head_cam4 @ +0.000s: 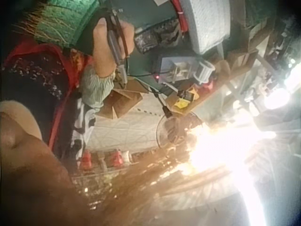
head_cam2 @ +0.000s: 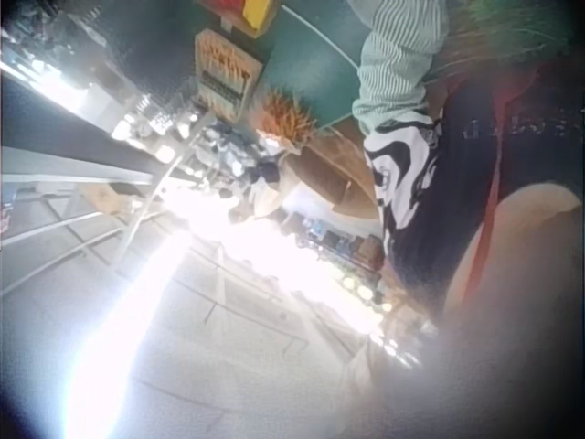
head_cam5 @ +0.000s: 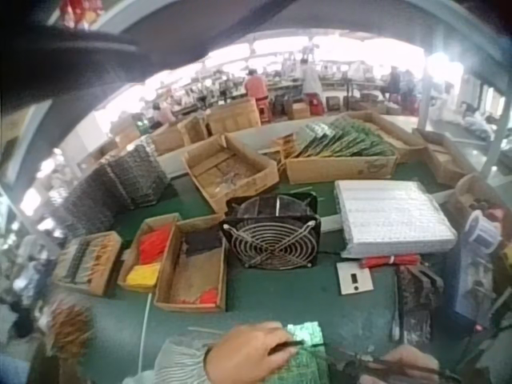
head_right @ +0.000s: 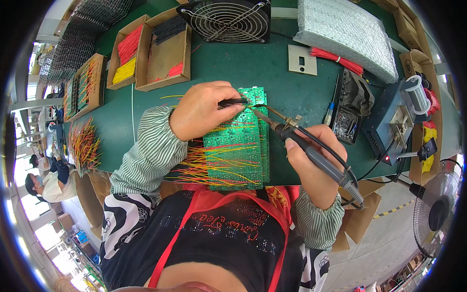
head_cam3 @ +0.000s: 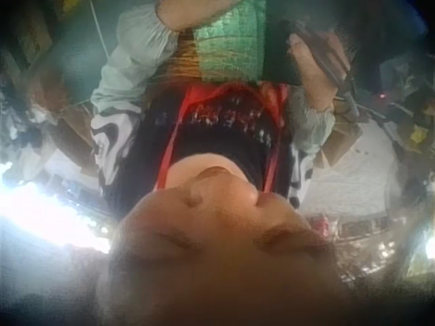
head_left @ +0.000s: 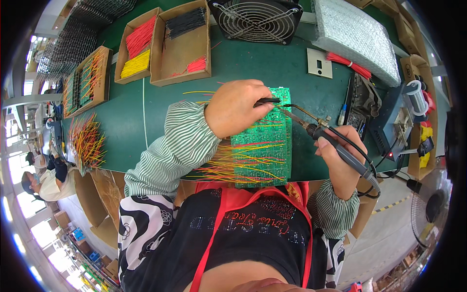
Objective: The person takes wires from storage boxes and solders them onto circuit boards using a soldering iron.
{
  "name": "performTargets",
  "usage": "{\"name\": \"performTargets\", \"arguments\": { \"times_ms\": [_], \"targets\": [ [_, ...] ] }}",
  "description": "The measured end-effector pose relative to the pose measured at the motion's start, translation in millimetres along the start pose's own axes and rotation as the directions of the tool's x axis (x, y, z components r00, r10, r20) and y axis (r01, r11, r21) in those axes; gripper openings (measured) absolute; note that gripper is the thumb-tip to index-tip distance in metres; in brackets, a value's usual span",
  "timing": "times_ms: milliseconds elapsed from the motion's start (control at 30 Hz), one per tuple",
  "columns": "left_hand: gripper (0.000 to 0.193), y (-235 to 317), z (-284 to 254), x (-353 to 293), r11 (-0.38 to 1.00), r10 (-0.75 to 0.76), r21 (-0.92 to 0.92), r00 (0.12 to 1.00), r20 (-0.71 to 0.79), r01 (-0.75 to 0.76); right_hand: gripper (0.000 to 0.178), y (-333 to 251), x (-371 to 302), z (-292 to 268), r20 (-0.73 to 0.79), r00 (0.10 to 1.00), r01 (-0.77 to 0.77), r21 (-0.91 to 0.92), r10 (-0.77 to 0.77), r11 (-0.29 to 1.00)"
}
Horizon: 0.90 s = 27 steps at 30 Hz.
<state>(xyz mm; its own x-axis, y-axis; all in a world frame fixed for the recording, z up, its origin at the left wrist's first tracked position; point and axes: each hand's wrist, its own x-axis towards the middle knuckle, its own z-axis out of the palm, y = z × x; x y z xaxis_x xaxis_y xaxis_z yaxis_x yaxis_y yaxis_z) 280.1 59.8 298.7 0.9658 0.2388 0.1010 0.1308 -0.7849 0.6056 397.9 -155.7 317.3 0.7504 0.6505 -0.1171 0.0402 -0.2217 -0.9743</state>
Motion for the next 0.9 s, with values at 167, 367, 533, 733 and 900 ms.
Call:
{"name": "performTargets", "arguments": {
  "times_ms": [167, 367, 533, 733, 900],
  "targets": [
    [0.019, 0, 0, 1, 1.000, -0.002, -0.009, 1.000, 0.012, 0.002, 0.015, -4, -1, 0, -0.024, 1.000, -0.010, 0.034, 0.011, 0.999],
    [0.019, 0, -1, 1, 1.000, 0.001, -0.015, 1.000, 0.016, -0.001, 0.016, -7, -6, -7, -0.034, 0.999, 0.026, 0.046, -0.024, 0.999],
    [0.019, 0, -2, -1, 1.000, -0.003, -0.010, 1.000, 0.009, 0.003, 0.015, -12, -14, -7, -0.030, 0.999, 0.018, 0.065, -0.016, 0.998],
    [0.015, -3, -32, -21, 0.983, 0.003, 0.181, 0.994, -0.111, 0.018, 0.017, -10, -25, -8, -0.017, 1.000, 0.000, 0.055, 0.001, 0.998],
    [0.011, 13, -52, -62, 0.947, -0.116, 0.276, 0.978, -0.174, 0.162, 0.017, -2, -34, -1, 0.035, 0.999, 0.040, -0.017, -0.040, 0.999]
  ]
}}
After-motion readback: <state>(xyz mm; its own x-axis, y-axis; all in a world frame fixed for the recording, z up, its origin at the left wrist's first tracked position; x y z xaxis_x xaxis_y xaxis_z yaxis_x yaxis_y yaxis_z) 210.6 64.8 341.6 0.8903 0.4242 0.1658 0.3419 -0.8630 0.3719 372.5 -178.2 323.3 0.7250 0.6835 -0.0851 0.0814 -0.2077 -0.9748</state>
